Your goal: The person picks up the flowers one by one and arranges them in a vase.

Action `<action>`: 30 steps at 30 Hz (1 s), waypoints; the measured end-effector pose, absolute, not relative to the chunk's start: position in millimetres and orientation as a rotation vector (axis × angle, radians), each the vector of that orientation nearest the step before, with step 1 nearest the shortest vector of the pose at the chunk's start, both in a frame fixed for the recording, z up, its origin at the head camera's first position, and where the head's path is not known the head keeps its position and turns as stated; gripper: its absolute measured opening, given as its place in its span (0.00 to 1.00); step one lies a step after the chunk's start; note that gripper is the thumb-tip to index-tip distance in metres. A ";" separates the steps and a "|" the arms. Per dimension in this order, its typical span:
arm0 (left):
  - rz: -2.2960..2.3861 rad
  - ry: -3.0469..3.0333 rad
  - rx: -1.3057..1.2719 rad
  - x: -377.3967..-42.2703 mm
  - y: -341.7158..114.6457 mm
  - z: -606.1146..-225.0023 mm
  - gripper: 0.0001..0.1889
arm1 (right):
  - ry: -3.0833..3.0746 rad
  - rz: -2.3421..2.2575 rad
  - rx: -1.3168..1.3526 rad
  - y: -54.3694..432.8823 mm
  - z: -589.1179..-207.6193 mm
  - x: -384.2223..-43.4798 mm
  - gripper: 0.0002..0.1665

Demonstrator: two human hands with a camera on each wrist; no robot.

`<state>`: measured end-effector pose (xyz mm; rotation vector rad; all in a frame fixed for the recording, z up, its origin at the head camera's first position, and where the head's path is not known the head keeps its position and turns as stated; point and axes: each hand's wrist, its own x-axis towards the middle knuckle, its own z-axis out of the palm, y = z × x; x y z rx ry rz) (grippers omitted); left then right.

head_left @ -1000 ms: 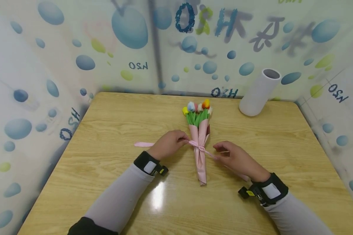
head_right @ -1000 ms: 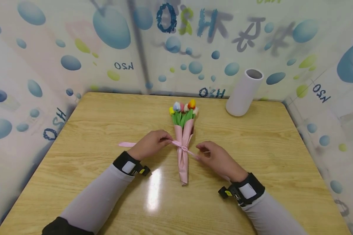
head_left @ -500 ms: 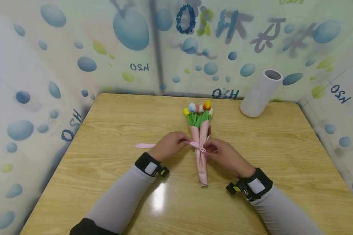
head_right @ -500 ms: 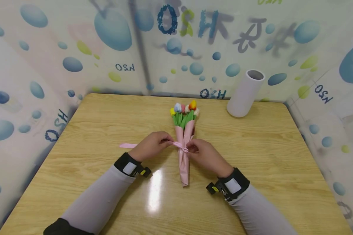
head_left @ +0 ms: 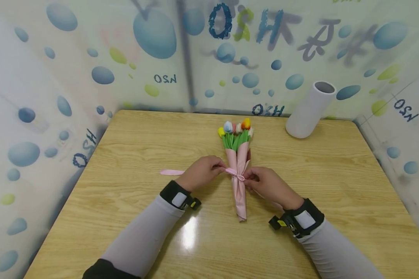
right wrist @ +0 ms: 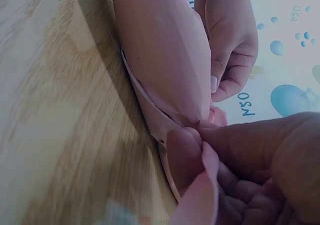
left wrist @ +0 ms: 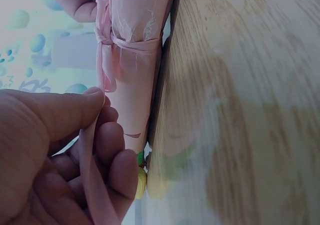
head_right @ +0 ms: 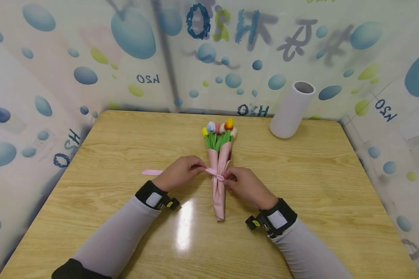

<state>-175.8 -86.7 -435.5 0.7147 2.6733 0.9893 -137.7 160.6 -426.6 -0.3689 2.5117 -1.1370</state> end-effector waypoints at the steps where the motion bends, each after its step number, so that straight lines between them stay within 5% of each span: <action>1: 0.987 2.674 0.715 -176.1 -86.4 -435.7 0.06 | 2.516 -1.127 -0.370 161.4 -426.4 -137.5 0.03; 30: 0.934 2.727 0.738 -160.9 -102.3 -434.1 0.06 | 2.570 -0.984 -0.376 191.9 -436.1 -132.9 0.03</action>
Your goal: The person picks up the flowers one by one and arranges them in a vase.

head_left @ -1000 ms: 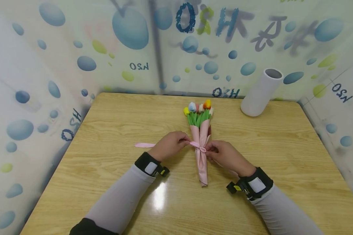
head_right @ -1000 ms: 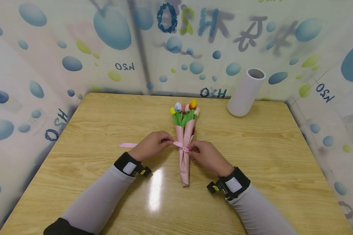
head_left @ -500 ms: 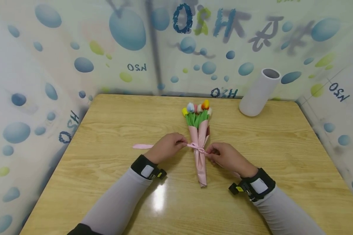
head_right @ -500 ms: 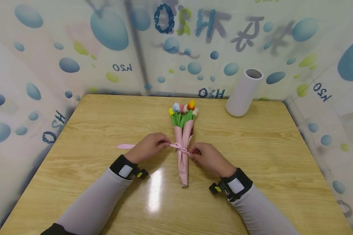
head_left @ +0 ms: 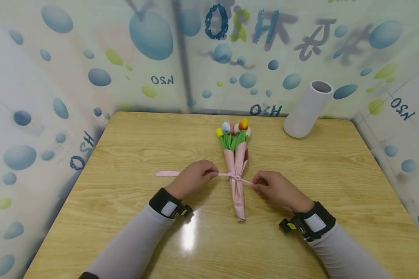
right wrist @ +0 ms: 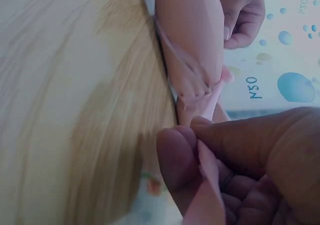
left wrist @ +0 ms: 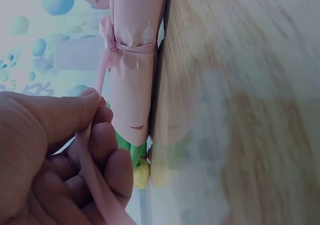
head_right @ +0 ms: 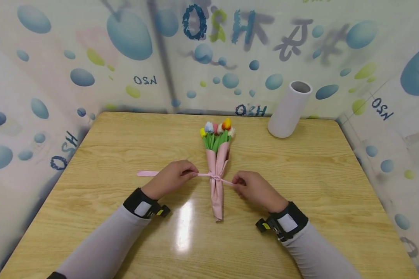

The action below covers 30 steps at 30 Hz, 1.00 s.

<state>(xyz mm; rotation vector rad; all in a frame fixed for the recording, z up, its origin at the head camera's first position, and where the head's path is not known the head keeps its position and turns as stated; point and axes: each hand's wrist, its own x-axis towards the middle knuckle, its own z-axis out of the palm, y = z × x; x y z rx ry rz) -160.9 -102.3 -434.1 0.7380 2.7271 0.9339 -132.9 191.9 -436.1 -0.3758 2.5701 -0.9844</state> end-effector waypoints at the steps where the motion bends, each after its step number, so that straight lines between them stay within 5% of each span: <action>1: 0.930 2.731 0.734 -160.0 -103.3 -434.0 0.06 | 2.574 -0.981 -0.365 193.9 -436.6 -132.6 0.02; 30: 0.907 2.762 0.550 -156.2 -163.8 -430.3 0.07 | 2.782 -0.807 -0.289 249.5 -435.0 -138.9 0.06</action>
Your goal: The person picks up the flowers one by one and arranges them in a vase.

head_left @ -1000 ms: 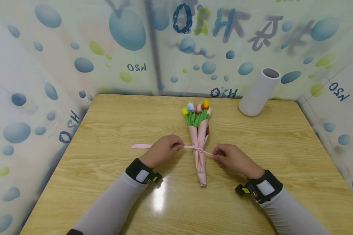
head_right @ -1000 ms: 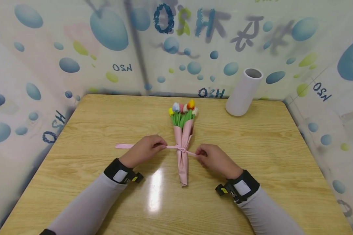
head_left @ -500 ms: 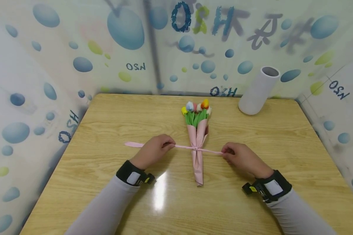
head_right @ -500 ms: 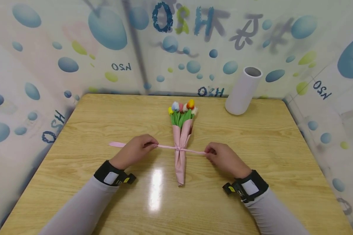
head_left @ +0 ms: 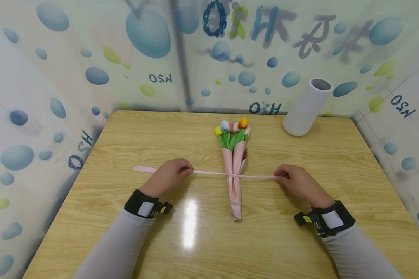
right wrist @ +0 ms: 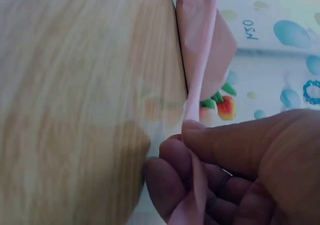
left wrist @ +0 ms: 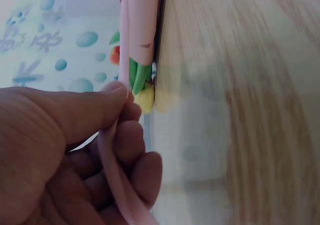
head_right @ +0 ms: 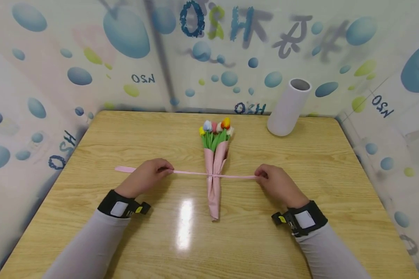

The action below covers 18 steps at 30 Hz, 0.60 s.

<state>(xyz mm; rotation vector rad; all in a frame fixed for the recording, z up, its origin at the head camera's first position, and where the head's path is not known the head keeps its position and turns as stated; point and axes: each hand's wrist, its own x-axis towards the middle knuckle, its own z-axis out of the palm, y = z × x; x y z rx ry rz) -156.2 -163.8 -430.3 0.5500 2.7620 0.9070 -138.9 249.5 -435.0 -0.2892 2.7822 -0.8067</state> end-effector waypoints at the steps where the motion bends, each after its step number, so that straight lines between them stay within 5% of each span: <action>1: 0.899 2.757 0.545 -156.3 -165.2 -429.6 0.07 | 2.775 -0.807 -0.283 250.5 -434.2 -139.4 0.06; 12: 0.886 2.757 0.542 -159.4 -169.5 -433.0 0.07 | 2.754 -0.798 -0.275 260.5 -435.6 -143.0 0.04; 18: 0.947 2.829 0.480 -159.4 -168.8 -426.5 0.19 | 2.823 -0.801 -0.233 264.2 -428.9 -143.2 0.13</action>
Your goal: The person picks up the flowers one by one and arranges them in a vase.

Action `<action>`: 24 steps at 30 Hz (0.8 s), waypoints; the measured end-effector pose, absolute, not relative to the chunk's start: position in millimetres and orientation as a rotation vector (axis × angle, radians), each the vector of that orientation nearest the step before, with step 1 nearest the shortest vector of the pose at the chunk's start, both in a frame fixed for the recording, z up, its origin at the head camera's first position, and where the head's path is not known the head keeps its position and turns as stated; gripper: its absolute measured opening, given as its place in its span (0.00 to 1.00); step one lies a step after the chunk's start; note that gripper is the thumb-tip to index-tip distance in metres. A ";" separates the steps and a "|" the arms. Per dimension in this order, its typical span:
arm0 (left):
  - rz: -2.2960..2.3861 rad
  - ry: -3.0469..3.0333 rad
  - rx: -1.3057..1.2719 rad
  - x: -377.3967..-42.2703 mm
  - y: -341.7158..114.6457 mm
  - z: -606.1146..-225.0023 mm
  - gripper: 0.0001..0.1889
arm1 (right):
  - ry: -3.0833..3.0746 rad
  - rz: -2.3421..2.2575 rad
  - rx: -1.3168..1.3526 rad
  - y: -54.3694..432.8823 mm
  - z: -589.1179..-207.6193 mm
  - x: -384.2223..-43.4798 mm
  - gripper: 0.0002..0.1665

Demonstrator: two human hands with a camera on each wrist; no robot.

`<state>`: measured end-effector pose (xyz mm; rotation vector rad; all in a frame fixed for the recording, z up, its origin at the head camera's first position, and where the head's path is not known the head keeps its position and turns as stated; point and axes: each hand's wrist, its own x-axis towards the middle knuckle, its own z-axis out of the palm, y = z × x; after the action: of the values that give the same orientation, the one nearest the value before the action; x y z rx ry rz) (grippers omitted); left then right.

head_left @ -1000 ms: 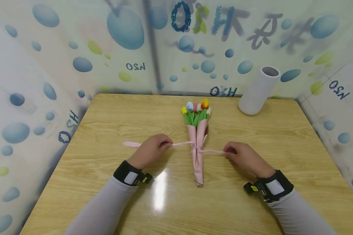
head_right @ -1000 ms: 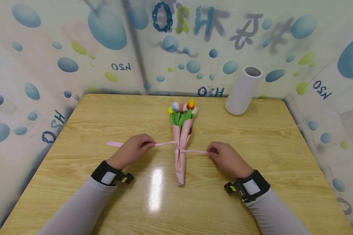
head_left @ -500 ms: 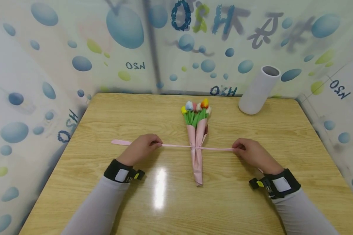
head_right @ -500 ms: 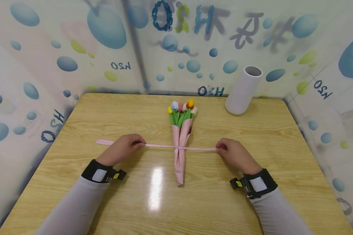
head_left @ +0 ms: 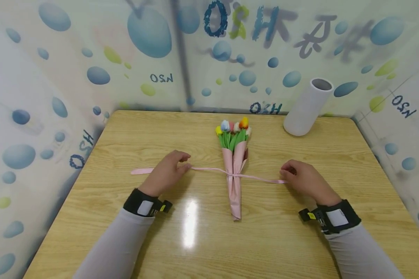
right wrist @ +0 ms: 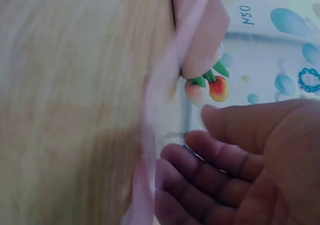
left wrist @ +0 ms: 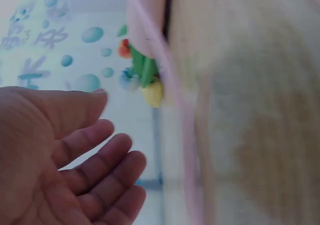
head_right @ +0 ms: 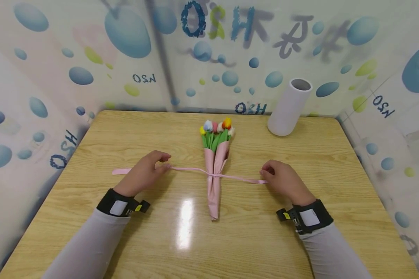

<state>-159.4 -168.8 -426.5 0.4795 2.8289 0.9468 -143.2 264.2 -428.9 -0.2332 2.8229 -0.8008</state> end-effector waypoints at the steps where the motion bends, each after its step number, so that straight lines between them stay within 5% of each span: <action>1: 0.958 2.840 0.472 -159.3 -168.1 -424.0 0.21 | 2.834 -0.814 -0.221 264.3 -426.6 -142.9 0.16; 8: 0.994 2.819 0.526 -155.5 -148.6 -409.8 0.21 | 2.877 -0.966 -0.255 250.5 -413.0 -142.5 0.24; 16: 0.963 2.783 0.661 -157.5 -110.9 -401.0 0.19 | 2.917 -1.081 -0.466 212.8 -411.9 -151.7 0.19; 24: 0.854 2.706 0.816 -160.9 -72.8 -413.6 0.04 | 2.916 -1.064 -0.630 173.2 -410.9 -153.0 0.11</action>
<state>-160.9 -72.8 -413.6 0.8158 2.7059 0.8538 -153.0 173.2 -410.9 -0.6300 2.9163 -1.0644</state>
